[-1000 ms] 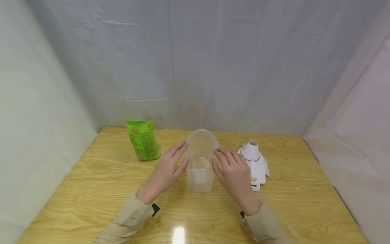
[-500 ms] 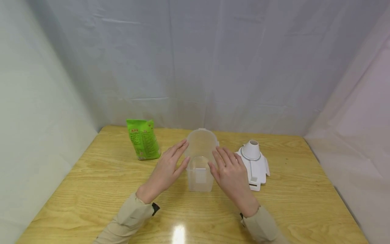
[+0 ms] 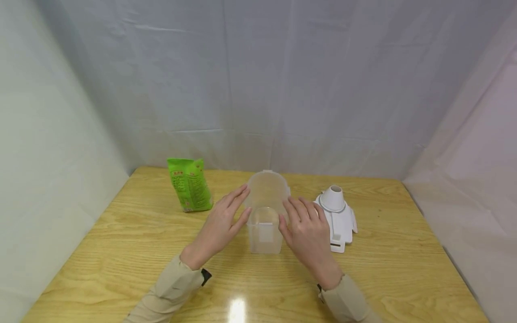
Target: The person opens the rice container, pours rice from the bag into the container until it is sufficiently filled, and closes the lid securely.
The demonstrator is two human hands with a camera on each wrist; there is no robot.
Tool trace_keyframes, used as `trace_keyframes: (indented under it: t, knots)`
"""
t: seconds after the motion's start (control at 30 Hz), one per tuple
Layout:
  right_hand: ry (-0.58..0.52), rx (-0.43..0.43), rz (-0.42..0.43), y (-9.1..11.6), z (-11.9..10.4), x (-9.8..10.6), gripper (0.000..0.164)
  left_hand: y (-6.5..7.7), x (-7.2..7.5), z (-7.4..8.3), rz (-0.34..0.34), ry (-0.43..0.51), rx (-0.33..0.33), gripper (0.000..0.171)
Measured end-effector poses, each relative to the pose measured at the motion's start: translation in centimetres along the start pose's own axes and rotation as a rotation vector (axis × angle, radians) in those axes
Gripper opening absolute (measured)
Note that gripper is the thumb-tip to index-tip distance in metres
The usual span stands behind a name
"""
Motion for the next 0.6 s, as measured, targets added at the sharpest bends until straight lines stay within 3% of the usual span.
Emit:
trace_keyframes:
  t: [0.23, 0.6]
  knots:
    - [-0.026, 0.007, 0.061, 0.13, 0.08, 0.49, 0.040, 0.02, -0.15, 0.03, -0.012, -0.002, 0.006, 0.051]
    - [-0.094, -0.017, 0.075, 0.23, 0.46, 0.58, 0.041, -0.01, 0.07, 0.12, -0.002, 0.000, -0.008, 0.050]
Point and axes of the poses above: each hand's wrist, its own y-axis away from the middle knuckle, its own x-axis out of the back of the hand, z = x × y, the point moved 9 cm from there along -y, towards the middle knuckle, and after that the axes turned 2 degrees about -z, right-handed, at the moved point
